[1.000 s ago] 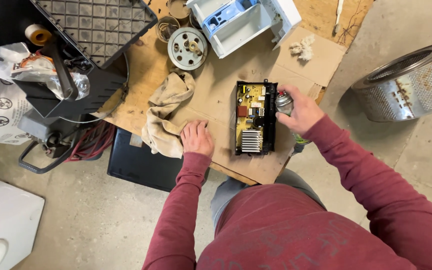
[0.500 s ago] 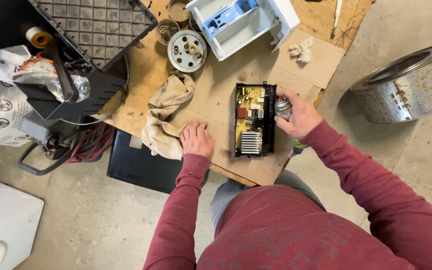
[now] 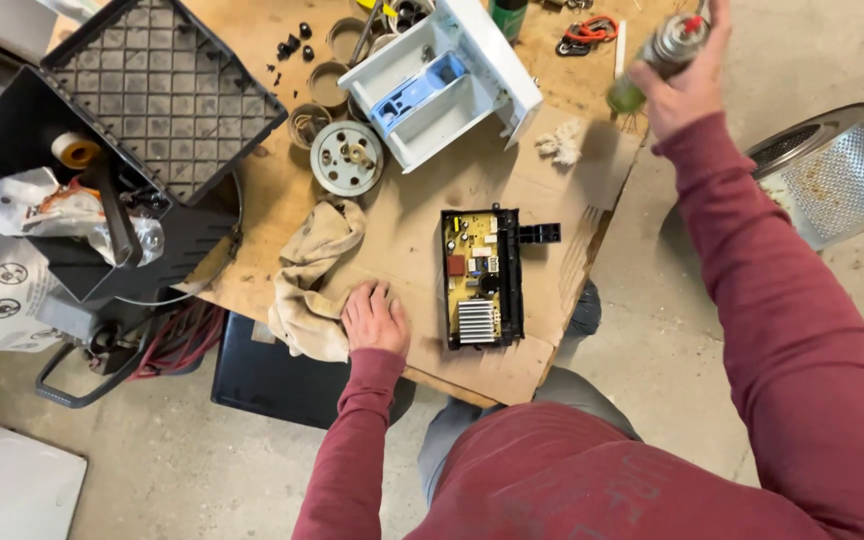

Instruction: Cleaning an electronic circuit board using a spray cleaner and a small brush at a workbench.

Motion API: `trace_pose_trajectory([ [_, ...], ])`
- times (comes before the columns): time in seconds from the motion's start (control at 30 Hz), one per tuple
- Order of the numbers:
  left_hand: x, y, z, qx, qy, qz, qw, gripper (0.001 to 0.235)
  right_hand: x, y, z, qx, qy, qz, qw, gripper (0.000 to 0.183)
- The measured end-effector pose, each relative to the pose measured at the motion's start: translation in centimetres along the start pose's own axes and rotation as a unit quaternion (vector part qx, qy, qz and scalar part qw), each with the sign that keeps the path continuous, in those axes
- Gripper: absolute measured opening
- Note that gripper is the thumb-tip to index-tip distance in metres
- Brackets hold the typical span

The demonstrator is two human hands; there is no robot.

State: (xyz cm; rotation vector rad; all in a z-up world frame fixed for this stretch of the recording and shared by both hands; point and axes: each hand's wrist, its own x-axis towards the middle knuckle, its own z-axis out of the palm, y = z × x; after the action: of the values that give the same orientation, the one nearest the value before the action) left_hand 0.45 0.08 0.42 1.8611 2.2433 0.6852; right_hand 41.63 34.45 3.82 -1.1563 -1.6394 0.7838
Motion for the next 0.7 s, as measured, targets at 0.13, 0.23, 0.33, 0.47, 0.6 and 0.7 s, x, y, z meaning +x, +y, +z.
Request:
trace_pose_trajectory([
  [0.13, 0.1, 0.3, 0.0, 0.013, -0.006, -0.003, 1.0, 0.037, 3.2, 2.5, 3.0, -0.033, -0.04, 0.002, 0.999, 0.083],
  [0.23, 0.2, 0.2, 0.3, 0.022, 0.002, 0.002, 1.0, 0.036, 4.1, 1.9, 5.5, -0.084, -0.04, 0.01, 0.996, 0.089],
  [0.33, 0.3, 0.4, 0.3, 0.028, 0.013, 0.004, 1.0, 0.034, 4.1, 3.0, 6.1, -0.118, -0.035, -0.008, 0.992, 0.105],
  [0.47, 0.5, 0.7, 0.0, 0.017, 0.011, -0.015, 1.0, 0.032, 3.7, 3.1, 3.8, -0.157, -0.091, -0.133, 0.974, 0.115],
  [0.6, 0.1, 0.4, 0.2, 0.023, 0.019, -0.023, 0.999, 0.034, 2.3, 10.4, -0.4, -0.257, -0.157, -0.058, 0.952, 0.067],
  [0.7, 0.6, 0.8, -0.6, 0.016, 0.002, -0.025, 1.0, 0.035, 2.8, 10.3, -0.9, -0.37, -0.164, -0.137, 0.904, 0.046],
])
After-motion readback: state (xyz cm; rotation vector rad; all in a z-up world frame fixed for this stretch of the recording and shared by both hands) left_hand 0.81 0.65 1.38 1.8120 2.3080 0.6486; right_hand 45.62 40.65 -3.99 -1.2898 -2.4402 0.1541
